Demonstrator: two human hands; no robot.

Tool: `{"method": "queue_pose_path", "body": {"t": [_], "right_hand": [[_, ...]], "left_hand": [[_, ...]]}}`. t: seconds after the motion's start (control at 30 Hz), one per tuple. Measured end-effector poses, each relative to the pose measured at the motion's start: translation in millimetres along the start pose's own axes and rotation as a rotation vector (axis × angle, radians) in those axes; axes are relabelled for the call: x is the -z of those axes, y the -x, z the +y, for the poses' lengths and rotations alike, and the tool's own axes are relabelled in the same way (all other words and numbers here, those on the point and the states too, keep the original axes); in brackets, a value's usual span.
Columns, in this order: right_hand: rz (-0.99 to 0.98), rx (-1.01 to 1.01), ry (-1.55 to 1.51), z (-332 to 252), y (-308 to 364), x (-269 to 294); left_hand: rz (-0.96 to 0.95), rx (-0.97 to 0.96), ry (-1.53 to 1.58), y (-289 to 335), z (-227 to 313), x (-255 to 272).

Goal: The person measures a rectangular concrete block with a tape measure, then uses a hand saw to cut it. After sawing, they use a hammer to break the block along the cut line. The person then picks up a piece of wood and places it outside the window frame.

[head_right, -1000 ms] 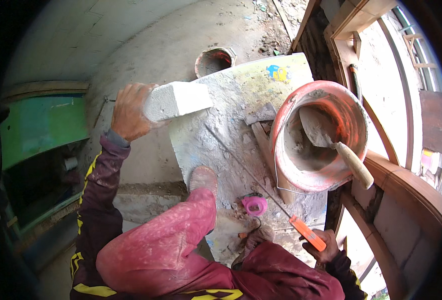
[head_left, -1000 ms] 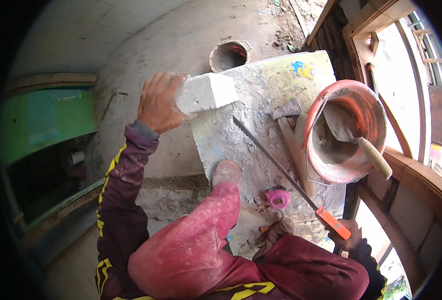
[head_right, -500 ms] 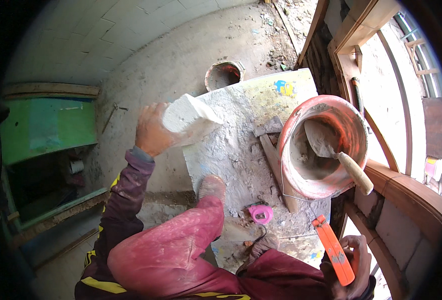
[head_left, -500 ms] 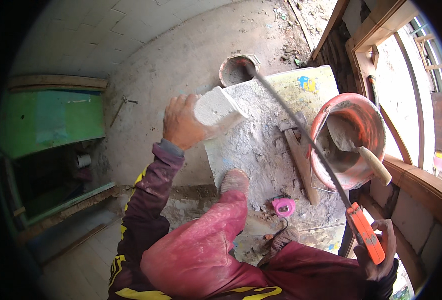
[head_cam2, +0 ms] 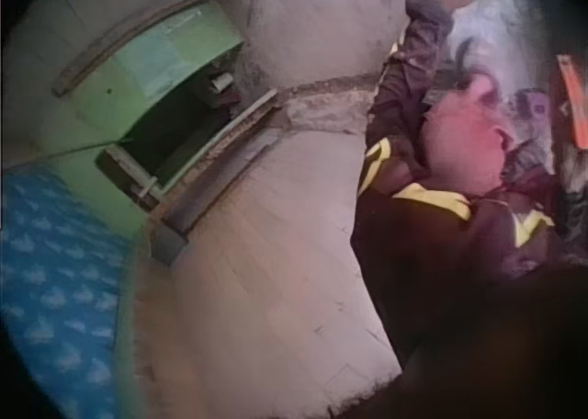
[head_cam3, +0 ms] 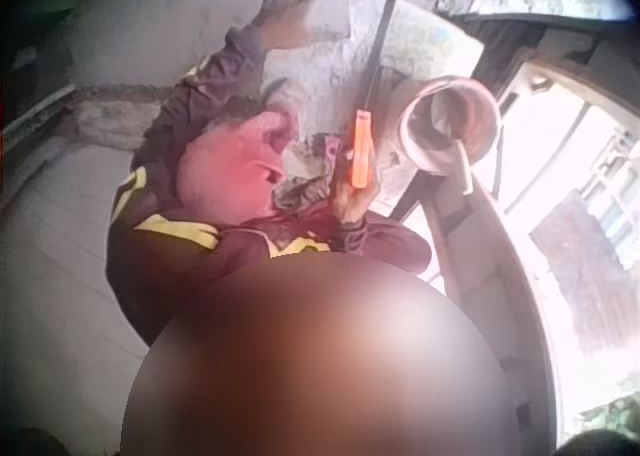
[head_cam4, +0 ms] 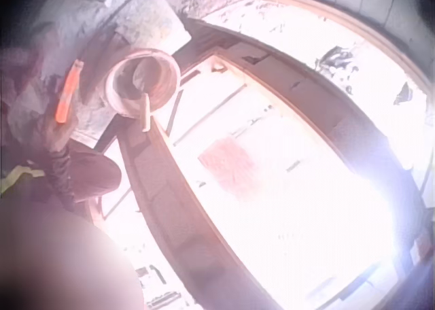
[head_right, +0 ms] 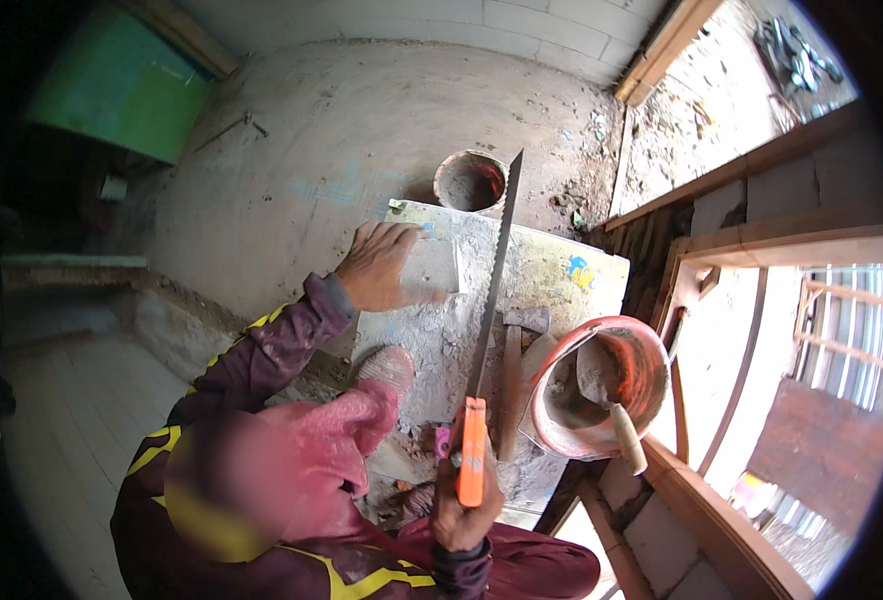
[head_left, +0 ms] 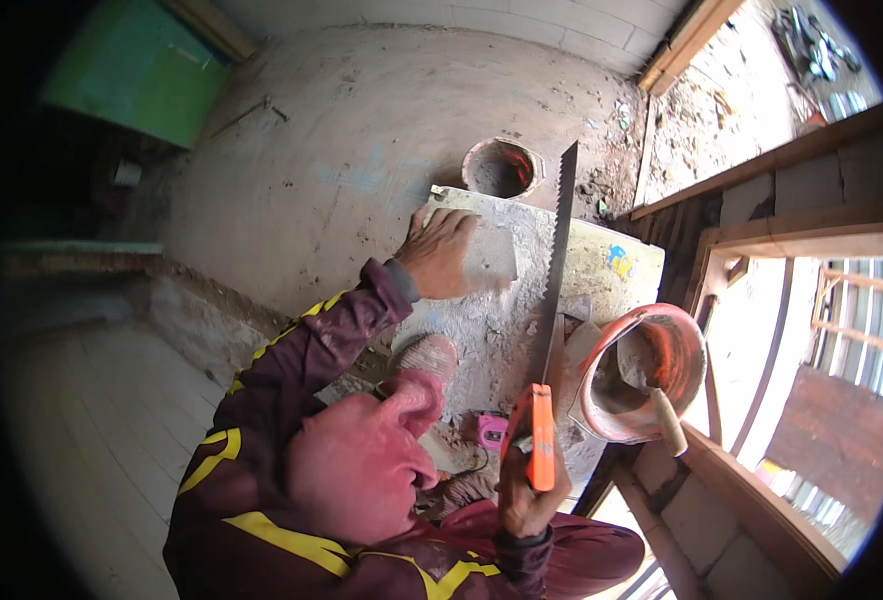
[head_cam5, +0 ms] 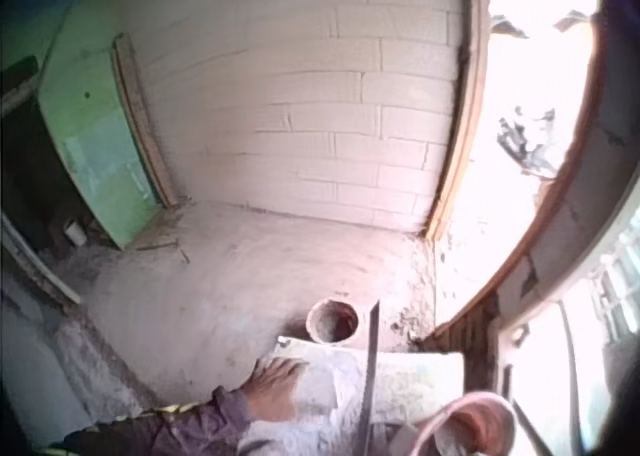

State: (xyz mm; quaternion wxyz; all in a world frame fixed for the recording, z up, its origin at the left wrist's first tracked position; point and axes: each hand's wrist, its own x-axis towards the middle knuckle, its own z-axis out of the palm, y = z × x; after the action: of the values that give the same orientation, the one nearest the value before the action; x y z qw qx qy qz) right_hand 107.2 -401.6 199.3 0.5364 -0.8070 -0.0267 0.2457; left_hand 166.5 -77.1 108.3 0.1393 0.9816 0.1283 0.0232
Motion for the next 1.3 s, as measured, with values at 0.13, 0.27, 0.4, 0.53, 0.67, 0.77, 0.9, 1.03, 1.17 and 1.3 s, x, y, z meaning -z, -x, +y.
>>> {"method": "queue_pose_path", "body": {"t": [0.13,0.27,0.4,0.53,0.67,0.77,0.9,1.03,1.17,1.3], "right_hand": [[-0.026,0.239,0.122,-15,-5,-9],[-0.053,0.255,0.108,-30,1,-8],[-0.106,0.155,0.16,-34,10,-12],[-0.085,0.295,0.16,-31,11,-17],[-0.076,0.34,0.143,-31,9,-20],[-0.085,0.31,0.165,-31,9,-23],[-0.084,0.317,0.176,-26,8,-25],[-0.147,0.242,0.238,-19,8,-21],[-0.106,0.31,0.109,-13,11,-19],[-0.137,0.282,0.115,-6,11,-22]], "left_hand": [[0.186,0.03,0.016,-7,4,-15],[0.203,0.227,0.194,-14,9,-25],[0.133,0.26,0.0,-13,11,-28],[0.236,0.216,-0.002,-9,14,-27],[0.227,0.234,0.086,-10,14,-23],[0.236,0.224,0.041,-12,13,-22],[0.131,0.278,0.069,-16,13,-22],[0.083,0.329,-0.004,-18,12,-23],[0.034,0.31,-0.025,-19,7,-25],[0.039,0.281,-0.05,-19,3,-28]]}}
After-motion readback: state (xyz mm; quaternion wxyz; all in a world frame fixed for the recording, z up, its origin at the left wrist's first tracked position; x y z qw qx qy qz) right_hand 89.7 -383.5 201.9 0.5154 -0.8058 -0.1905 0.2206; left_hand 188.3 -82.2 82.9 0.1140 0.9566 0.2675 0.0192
